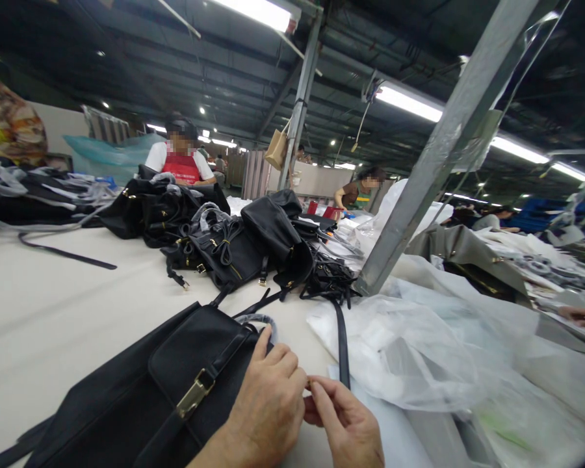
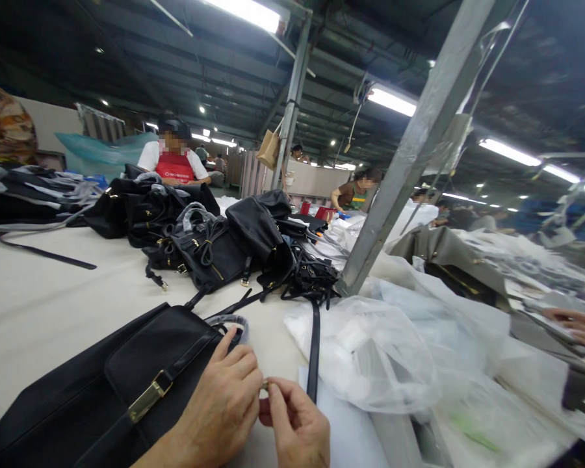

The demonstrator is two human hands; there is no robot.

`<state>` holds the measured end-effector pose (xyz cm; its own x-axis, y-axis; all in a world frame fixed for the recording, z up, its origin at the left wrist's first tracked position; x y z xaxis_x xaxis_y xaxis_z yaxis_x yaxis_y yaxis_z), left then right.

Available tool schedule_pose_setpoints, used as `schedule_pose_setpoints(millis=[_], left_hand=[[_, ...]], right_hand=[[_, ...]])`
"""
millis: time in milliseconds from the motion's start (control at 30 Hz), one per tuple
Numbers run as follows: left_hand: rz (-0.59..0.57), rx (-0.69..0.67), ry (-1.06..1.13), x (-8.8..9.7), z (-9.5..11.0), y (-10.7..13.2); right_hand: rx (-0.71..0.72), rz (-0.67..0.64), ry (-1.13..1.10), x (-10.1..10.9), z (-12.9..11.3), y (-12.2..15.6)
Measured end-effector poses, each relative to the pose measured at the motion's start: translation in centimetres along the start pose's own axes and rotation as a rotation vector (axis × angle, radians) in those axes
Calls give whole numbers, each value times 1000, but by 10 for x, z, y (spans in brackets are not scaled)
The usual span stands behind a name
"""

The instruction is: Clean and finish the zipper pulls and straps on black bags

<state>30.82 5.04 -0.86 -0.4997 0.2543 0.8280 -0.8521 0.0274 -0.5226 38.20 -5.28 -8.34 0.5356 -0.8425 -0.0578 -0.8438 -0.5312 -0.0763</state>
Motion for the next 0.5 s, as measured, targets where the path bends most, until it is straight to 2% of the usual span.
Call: schedule_pose_setpoints(millis=[133,233,500], left_hand=[[12,17,1,0,-1,0],[0,-3,-25,-2,0,1],[-39,-41,-45,-4,3,0]], right_hand=[[6,-69,47,1,9,-3],[54,-55,132,4,7,-4],[330,73,593,2,-24,2]])
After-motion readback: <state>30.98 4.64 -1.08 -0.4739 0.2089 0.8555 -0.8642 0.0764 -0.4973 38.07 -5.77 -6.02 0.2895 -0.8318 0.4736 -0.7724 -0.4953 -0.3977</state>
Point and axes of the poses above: each hand's wrist, its own y-axis away from the middle knuckle, its own x-axis out of the back of the hand, z = x × y, the point moved 6 cm from there along -y, towards the middle knuckle, and after that the axes turned 7 degrees about -z, right-handed, at the moved point
